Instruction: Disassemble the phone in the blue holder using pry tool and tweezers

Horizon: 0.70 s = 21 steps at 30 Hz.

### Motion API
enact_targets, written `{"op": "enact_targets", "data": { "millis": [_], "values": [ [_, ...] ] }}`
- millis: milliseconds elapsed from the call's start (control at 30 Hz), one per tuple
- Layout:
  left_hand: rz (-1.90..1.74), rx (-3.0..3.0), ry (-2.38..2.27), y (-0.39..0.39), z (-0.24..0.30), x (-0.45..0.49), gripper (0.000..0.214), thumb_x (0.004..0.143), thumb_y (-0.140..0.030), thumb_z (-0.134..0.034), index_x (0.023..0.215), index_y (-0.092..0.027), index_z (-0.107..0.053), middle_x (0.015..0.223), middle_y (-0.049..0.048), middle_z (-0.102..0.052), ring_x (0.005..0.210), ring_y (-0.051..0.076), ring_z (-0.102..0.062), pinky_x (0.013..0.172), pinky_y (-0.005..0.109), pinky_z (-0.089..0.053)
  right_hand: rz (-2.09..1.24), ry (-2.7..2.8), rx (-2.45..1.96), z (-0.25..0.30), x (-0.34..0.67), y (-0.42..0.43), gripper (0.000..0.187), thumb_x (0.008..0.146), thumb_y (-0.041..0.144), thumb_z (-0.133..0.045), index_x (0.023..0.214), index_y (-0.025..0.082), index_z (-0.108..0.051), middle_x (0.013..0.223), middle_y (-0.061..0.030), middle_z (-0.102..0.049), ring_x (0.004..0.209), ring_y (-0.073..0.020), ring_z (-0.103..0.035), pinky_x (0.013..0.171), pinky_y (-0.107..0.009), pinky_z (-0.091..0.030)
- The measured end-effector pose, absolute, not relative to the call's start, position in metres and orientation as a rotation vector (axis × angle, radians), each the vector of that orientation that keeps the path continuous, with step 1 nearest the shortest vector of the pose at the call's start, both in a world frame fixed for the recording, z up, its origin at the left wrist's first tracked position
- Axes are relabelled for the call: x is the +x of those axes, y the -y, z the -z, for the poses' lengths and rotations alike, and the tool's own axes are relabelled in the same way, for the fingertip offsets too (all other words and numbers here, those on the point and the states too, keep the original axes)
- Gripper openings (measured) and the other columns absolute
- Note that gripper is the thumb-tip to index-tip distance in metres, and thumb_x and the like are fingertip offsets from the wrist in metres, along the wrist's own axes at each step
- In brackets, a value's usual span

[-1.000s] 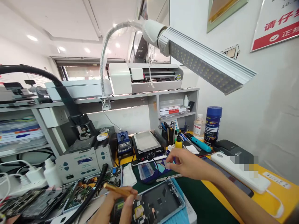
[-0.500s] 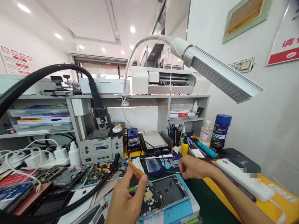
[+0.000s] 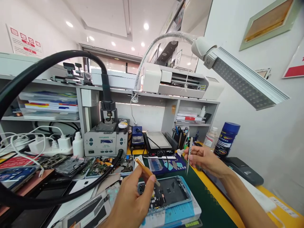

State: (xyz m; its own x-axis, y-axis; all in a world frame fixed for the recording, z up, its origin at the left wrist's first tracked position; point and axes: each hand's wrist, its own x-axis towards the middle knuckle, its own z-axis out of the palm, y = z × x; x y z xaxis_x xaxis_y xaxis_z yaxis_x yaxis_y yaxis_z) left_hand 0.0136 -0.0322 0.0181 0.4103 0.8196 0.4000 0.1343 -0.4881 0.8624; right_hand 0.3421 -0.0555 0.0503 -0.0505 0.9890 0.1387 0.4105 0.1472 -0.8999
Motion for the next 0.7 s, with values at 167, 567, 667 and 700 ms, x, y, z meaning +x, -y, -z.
{"op": "enact_targets", "data": {
  "millis": [167, 567, 667, 700],
  "values": [
    [-1.139, 1.970, -0.769, 0.031, -0.011, 0.016, 0.023, 0.104, -0.042, -0.052, 0.094, -0.023, -0.063, 0.083, 0.0011, -0.071, 0.077, 0.020, -0.066, 0.065, 0.028, -0.046, -1.015, 1.600, -1.290, -0.048, 0.317, 0.057, 0.034, 0.093, 0.042, -0.079, 0.110, 0.016, -0.068, 0.098, -0.0043, -0.074, 0.077, -0.0151, -0.068, 0.069, -0.030, -0.058],
    [-0.988, 2.055, -0.884, 0.032, 0.002, 0.022, 0.026, 0.101, -0.042, -0.053, 0.088, -0.024, -0.067, 0.092, 0.0024, -0.073, 0.087, 0.021, -0.069, 0.081, 0.032, -0.049, -1.084, 1.792, -1.436, -0.052, 0.291, 0.072, 0.034, 0.094, 0.046, -0.076, 0.102, 0.014, -0.075, 0.086, -0.0051, -0.072, 0.078, -0.0178, -0.062, 0.071, -0.029, -0.050],
    [-0.943, 2.053, -0.915, 0.031, 0.003, 0.022, 0.026, 0.101, -0.043, -0.054, 0.091, -0.025, -0.069, 0.095, 0.0025, -0.074, 0.089, 0.022, -0.068, 0.081, 0.032, -0.050, -1.085, 1.832, -1.475, -0.054, 0.293, 0.072, 0.033, 0.094, 0.046, -0.074, 0.102, 0.014, -0.074, 0.084, -0.0043, -0.070, 0.078, -0.0189, -0.063, 0.069, -0.029, -0.050],
    [-0.924, 2.059, -0.916, 0.031, 0.003, 0.021, 0.025, 0.101, -0.043, -0.054, 0.092, -0.026, -0.070, 0.097, 0.0023, -0.074, 0.091, 0.022, -0.068, 0.081, 0.032, -0.051, -1.093, 1.847, -1.484, -0.053, 0.293, 0.072, 0.033, 0.094, 0.045, -0.075, 0.102, 0.014, -0.074, 0.083, -0.0041, -0.069, 0.076, -0.0189, -0.063, 0.068, -0.029, -0.050]
  ]
}}
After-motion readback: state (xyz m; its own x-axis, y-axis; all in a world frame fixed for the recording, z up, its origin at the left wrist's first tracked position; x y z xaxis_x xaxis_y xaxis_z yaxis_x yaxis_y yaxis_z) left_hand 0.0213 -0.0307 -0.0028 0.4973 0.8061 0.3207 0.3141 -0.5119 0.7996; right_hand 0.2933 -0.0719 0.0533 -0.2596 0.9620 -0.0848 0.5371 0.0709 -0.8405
